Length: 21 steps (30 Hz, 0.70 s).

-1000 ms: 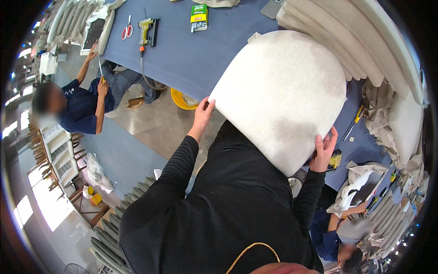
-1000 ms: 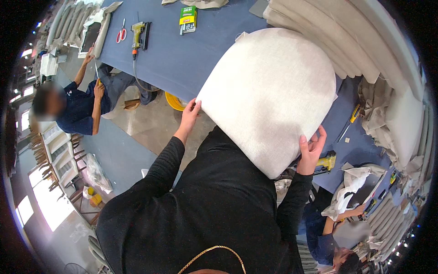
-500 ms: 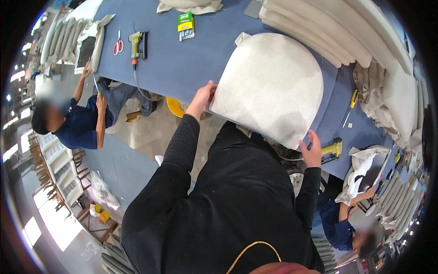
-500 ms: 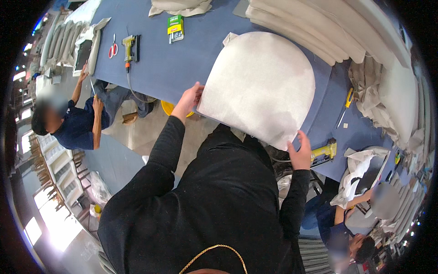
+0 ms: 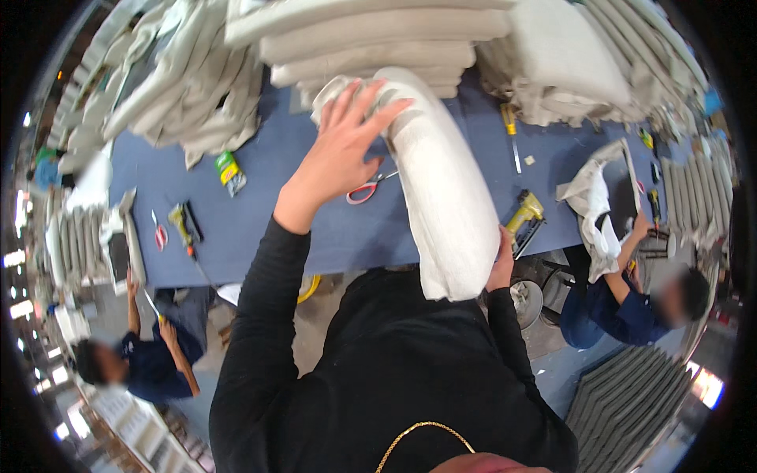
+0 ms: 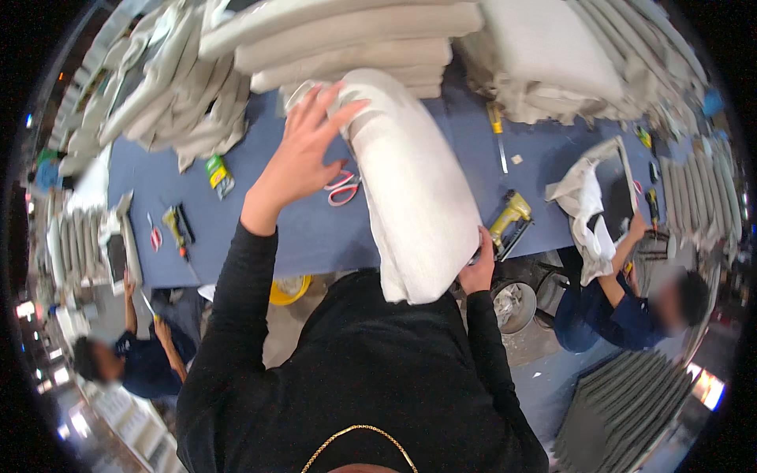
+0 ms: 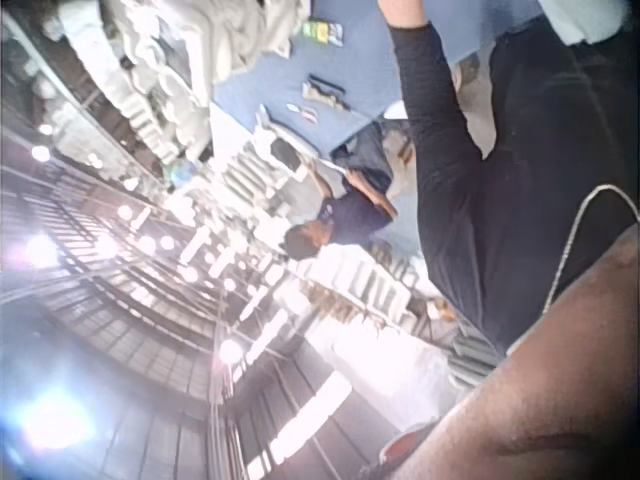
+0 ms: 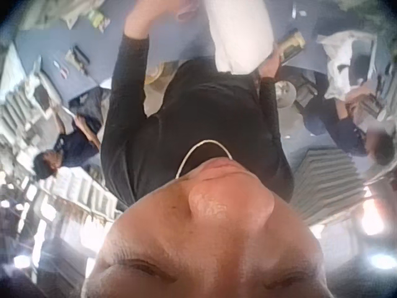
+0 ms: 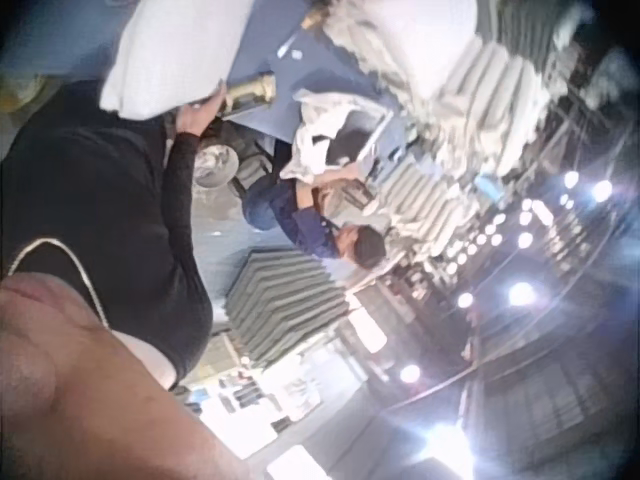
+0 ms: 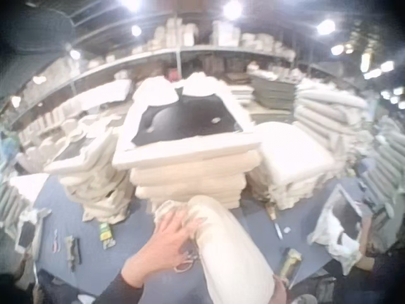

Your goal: The person staples fabric onto a padded seat cushion using a yellow staple gun, then trims excess fabric with scissors. They repeat this process on multiple cushions, smoothing the fabric and securing it to the underside of the cushions.

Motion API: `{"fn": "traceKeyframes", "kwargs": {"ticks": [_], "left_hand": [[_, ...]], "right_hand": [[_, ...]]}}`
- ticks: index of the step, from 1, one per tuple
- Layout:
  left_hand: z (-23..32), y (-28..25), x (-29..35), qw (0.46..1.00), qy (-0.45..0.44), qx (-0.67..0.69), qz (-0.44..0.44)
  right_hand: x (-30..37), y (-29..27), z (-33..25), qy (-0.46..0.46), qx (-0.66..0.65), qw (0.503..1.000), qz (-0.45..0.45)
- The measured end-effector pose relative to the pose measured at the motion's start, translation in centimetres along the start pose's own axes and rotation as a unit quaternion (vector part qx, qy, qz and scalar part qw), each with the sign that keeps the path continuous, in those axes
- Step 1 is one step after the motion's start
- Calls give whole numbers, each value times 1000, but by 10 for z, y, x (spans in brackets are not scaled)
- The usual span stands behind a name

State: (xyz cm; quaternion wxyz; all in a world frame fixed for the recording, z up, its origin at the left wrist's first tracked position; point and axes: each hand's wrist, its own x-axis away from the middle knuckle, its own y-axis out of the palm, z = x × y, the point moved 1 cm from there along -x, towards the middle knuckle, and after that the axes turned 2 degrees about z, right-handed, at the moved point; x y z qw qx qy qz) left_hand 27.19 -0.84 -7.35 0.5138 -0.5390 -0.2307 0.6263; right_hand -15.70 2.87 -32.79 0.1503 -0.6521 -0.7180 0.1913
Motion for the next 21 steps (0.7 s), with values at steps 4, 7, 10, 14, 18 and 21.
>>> {"fn": "traceKeyframes", "kwargs": {"ticks": [4, 7, 10, 14, 18, 21], "left_hand": [[21, 24, -77, 958, 259, 11, -124], [48, 4, -101, 956, 231, -46, -176], [78, -42, -99, 969, 141, -66, -192], [82, -56, -85, 985, -11, -50, -162], [41, -39, -39, 988, -107, -41, -102], [31, -43, -20, 987, -134, -26, -87]], "right_hand": [[-10, -11, 18, 80, -238, 968, -6], [-9, -10, 60, 51, -207, 975, 56], [-20, -11, 92, 168, -432, 882, 82], [-21, -20, 87, 154, -63, 975, 149], [-33, -17, 105, 82, 177, 968, 159], [-47, -16, 109, 90, 205, 963, 150]]}}
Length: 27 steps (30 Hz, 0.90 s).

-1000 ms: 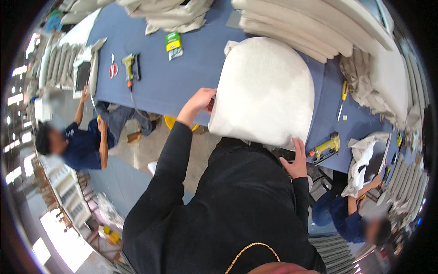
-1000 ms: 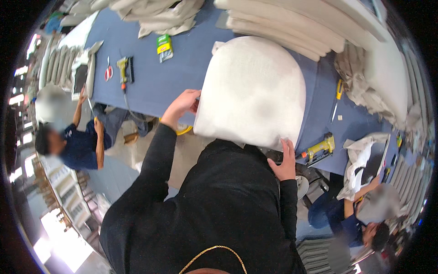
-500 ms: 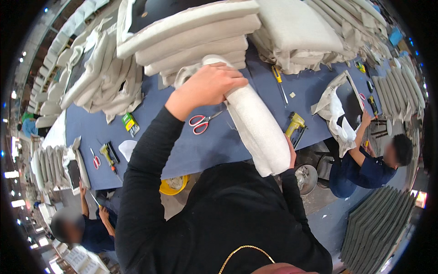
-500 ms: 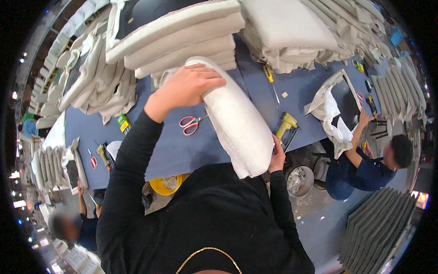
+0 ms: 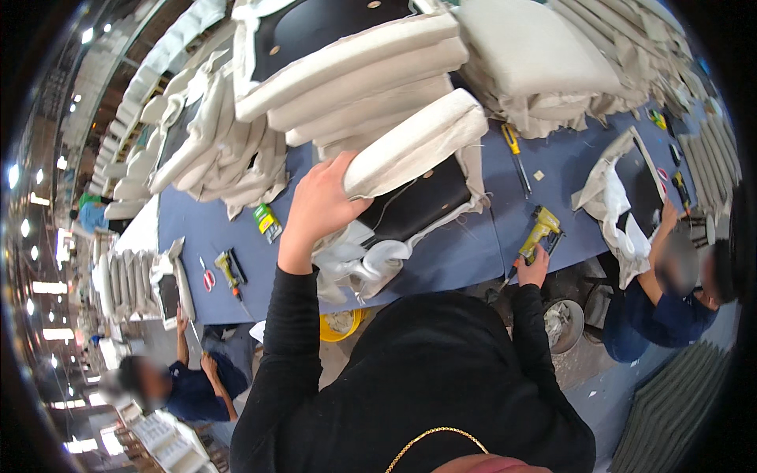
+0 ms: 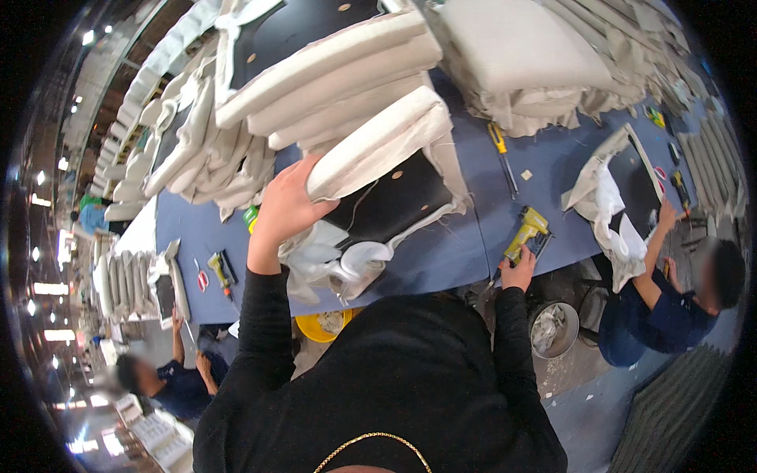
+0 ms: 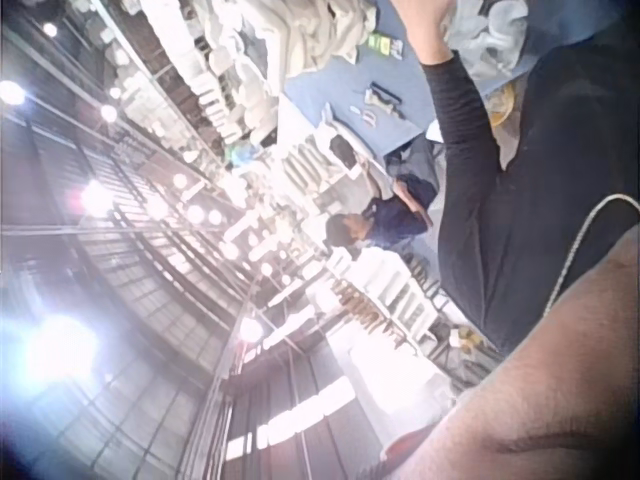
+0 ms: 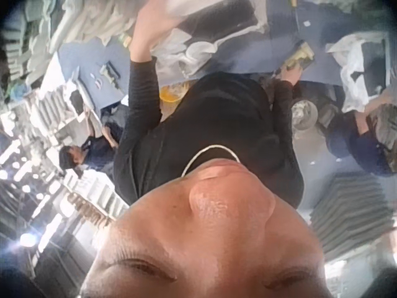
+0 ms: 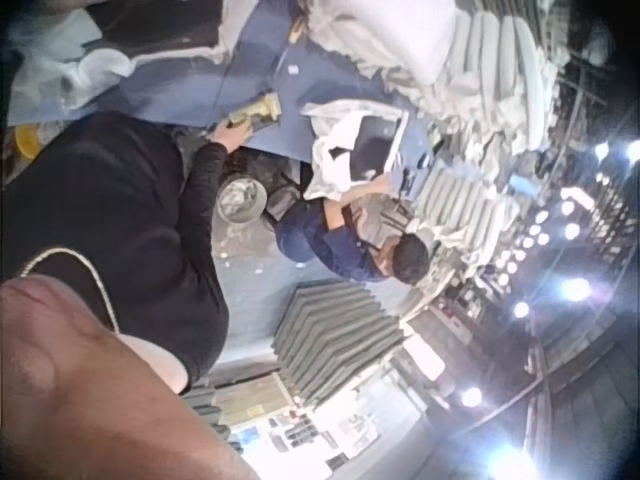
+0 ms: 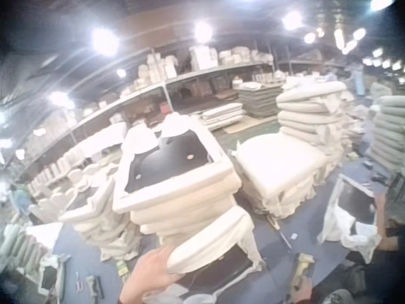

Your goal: The person staples fabric onto a padded seat cushion using a yellow staple gun, then trims excess fabric with scissors. They repeat this process on multiple cushions, smoothing the fabric and securing it to the underside of the cushions.

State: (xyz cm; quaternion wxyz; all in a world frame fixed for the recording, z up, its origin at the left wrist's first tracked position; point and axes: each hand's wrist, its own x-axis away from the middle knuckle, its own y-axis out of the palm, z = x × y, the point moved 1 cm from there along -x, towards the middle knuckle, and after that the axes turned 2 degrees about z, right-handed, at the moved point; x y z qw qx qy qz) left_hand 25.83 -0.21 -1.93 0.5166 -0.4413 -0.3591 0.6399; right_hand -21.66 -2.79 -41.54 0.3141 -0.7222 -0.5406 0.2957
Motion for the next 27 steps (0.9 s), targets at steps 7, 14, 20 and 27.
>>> {"fn": "traceKeyframes", "kwargs": {"ticks": [7, 14, 20, 27], "left_hand": [[19, 4, 2, 998, 56, 35, -8], [32, 9, -38, 989, 82, 120, -26], [32, 14, -89, 985, 1, 149, -90], [26, 37, -144, 974, -64, 58, -211]], "right_hand": [[-27, 8, -35, 15, 200, 975, -96], [-94, 29, 15, 219, -120, 967, -47], [-82, -5, -97, 184, -476, 854, -100], [-26, -96, -298, -196, -478, 853, -77]]}}
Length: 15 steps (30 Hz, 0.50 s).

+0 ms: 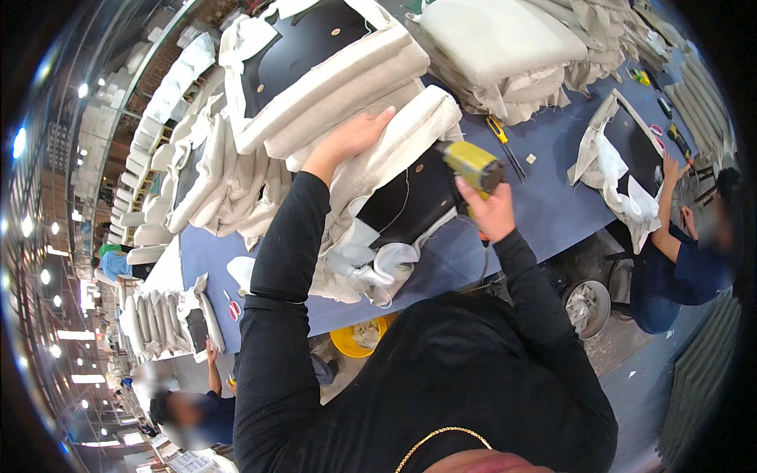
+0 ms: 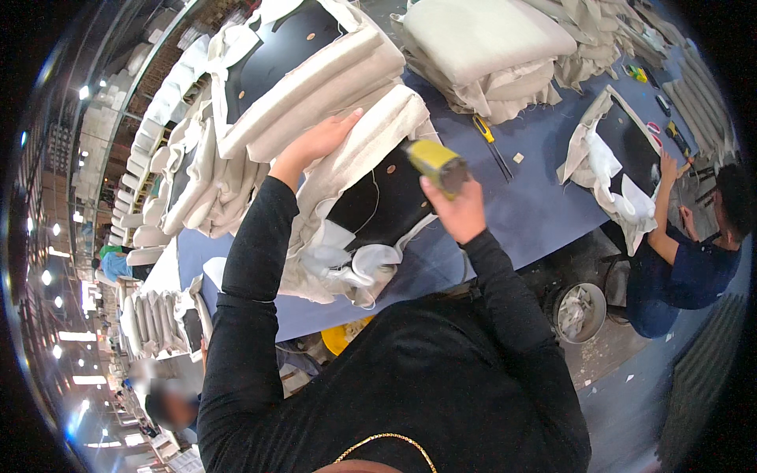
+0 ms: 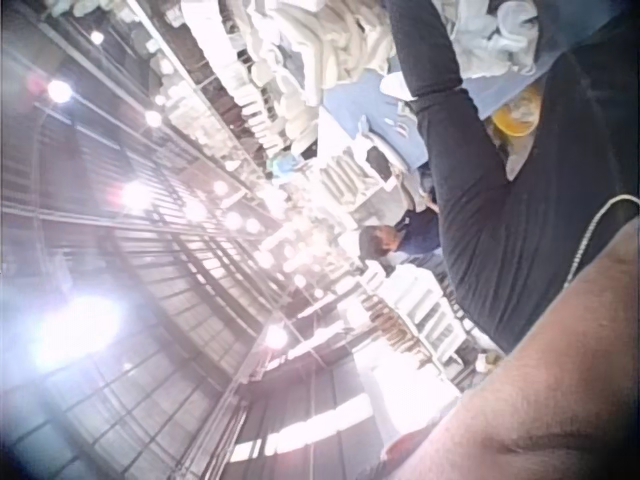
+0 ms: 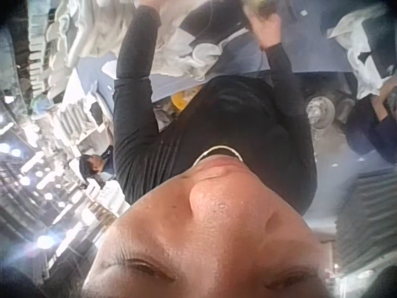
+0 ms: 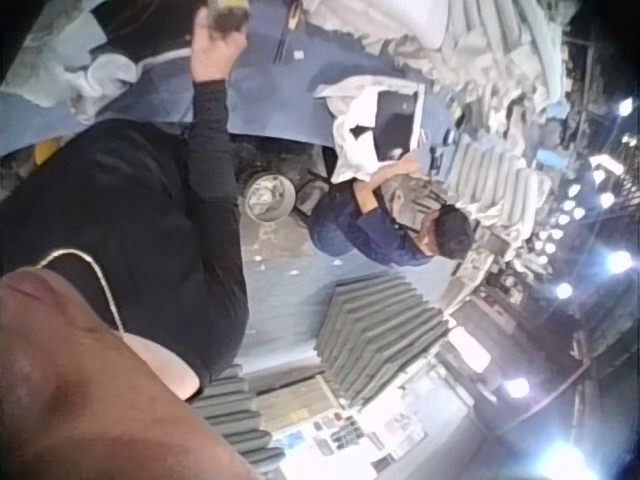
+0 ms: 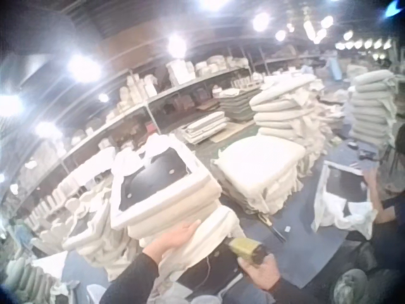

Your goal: The person staples fabric onto a padded seat cushion using a yellow staple gun, then trims excess fabric with scissors. They repeat this process on multiple cushions, smoothing the fabric and securing it to the underside of the cushions.

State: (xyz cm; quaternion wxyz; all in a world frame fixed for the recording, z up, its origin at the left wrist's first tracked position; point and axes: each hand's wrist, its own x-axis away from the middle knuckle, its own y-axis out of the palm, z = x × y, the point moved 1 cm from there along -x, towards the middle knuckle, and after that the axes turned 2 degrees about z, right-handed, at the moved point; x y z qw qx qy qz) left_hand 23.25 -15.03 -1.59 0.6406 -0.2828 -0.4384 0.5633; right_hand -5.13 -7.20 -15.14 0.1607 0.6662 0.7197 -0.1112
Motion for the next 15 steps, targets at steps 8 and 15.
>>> {"fn": "traceKeyframes", "kwargs": {"ticks": [8, 15], "left_hand": [[10, 15, 31, 992, 111, -19, 54], [19, 22, 42, 960, 205, -172, 87]], "right_hand": [[-3, 40, -6, -1, 83, 997, -9], [-10, 33, -13, -14, 103, 995, 9]]}}
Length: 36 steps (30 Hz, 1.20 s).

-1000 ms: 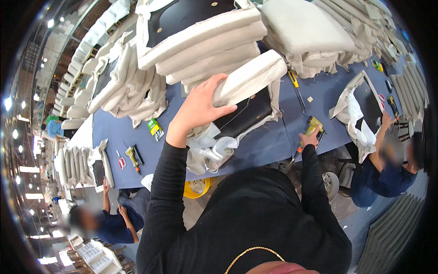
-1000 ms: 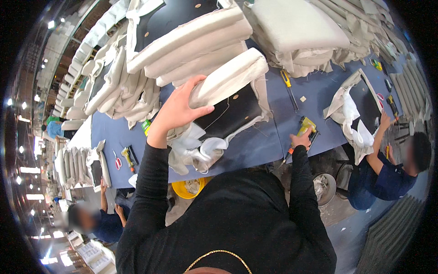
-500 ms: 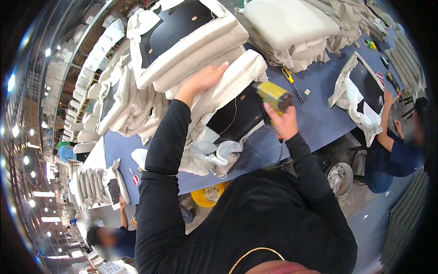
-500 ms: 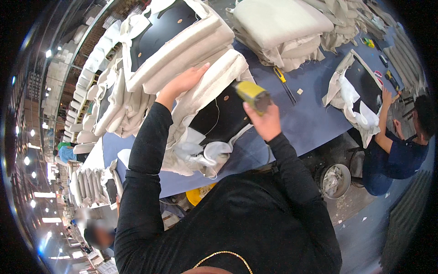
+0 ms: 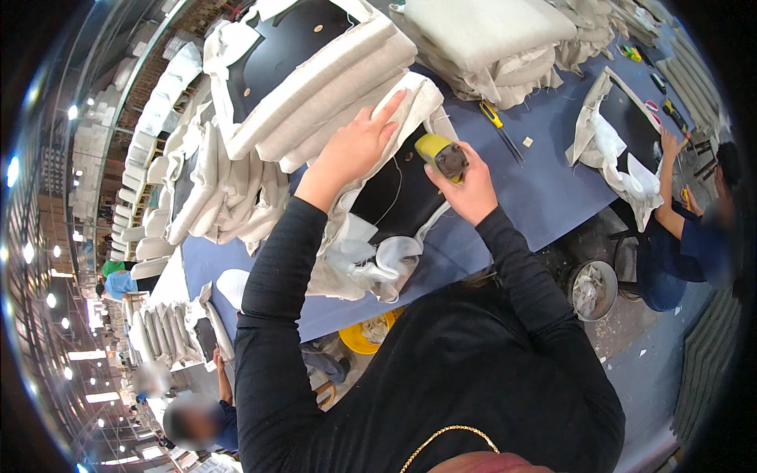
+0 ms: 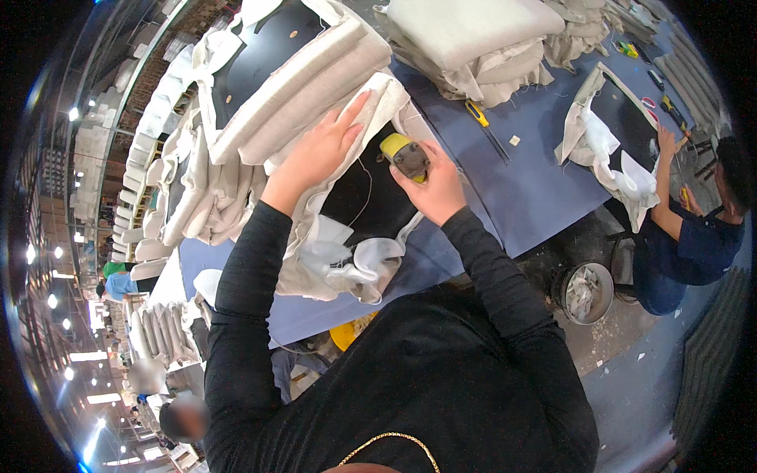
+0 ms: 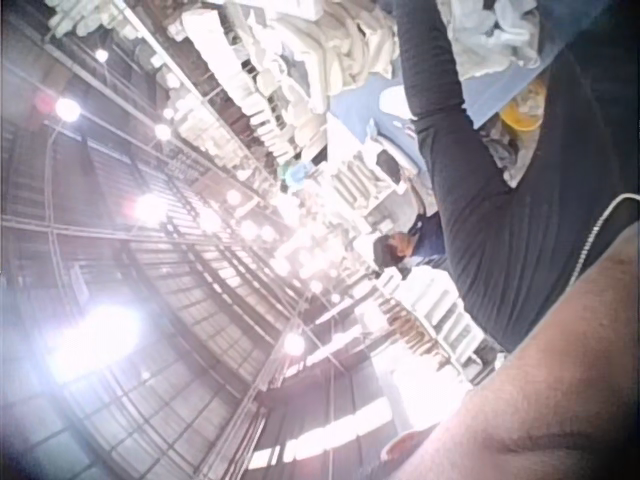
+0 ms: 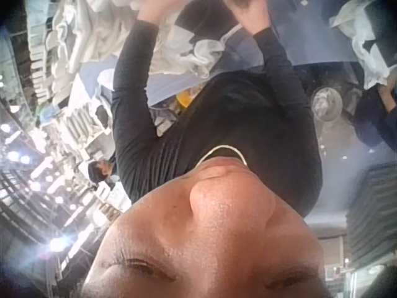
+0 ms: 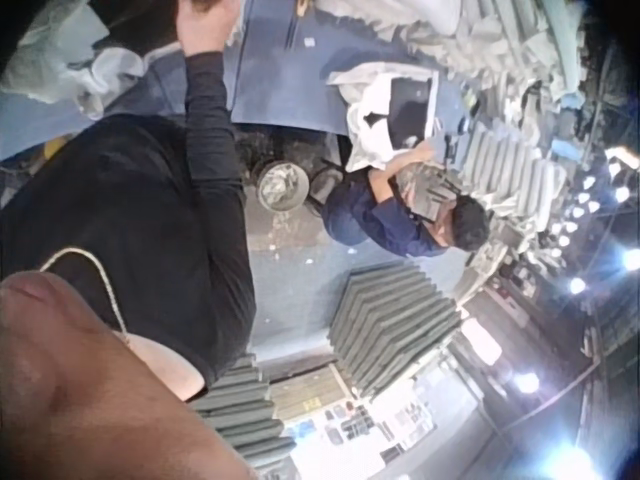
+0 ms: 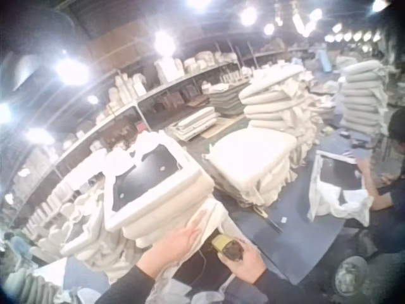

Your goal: The person staples fabric onto a padded seat cushion using a yellow staple gun, then trims excess fabric with scissors. They repeat this process on multiple cushions, smoothing the fabric and securing it to the underside of the cushions.

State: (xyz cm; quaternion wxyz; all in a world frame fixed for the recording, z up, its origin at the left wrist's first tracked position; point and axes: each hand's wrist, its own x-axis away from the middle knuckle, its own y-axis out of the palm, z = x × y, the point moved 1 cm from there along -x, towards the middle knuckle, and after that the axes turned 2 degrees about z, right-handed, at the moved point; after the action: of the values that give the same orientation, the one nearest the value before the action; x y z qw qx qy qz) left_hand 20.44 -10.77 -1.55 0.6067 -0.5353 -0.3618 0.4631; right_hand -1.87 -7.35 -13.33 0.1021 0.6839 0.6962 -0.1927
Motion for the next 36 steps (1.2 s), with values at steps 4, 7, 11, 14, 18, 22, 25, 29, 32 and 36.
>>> {"fn": "traceKeyframes", "kwargs": {"ticks": [4, 7, 11, 14, 18, 22, 25, 29, 32, 36], "left_hand": [[-2, -2, 0, 1000, 15, -10, 12], [0, -2, 1, 1000, -1, 25, 1], [-14, 3, 1, 997, 49, 52, 38], [-41, -4, -9, 978, 42, 195, -60], [-38, 11, 5, 993, -9, 114, 12], [-7, -1, 14, 999, -26, 38, 20], [-5, -2, 15, 999, -21, 13, 20], [-3, -5, 15, 1000, -12, 0, 21], [-4, -5, 16, 1000, -7, 16, 25], [-4, -7, 15, 999, -6, 16, 32]], "right_hand": [[7, -9, -19, 28, -70, 997, -11], [0, -9, -36, 14, -80, 996, -27], [-18, 5, -46, -31, -118, 992, -8], [-17, 11, -29, -39, -125, 991, 0], [-15, 13, -23, -17, -129, 992, 1], [-20, 12, -20, -24, -102, 995, 6], [-24, 12, -23, -22, -102, 995, -2], [-23, 16, -20, -8, -128, 992, -11], [-26, 19, -26, -26, -127, 991, -15], [-28, 22, -26, -47, -129, 990, -12]]}}
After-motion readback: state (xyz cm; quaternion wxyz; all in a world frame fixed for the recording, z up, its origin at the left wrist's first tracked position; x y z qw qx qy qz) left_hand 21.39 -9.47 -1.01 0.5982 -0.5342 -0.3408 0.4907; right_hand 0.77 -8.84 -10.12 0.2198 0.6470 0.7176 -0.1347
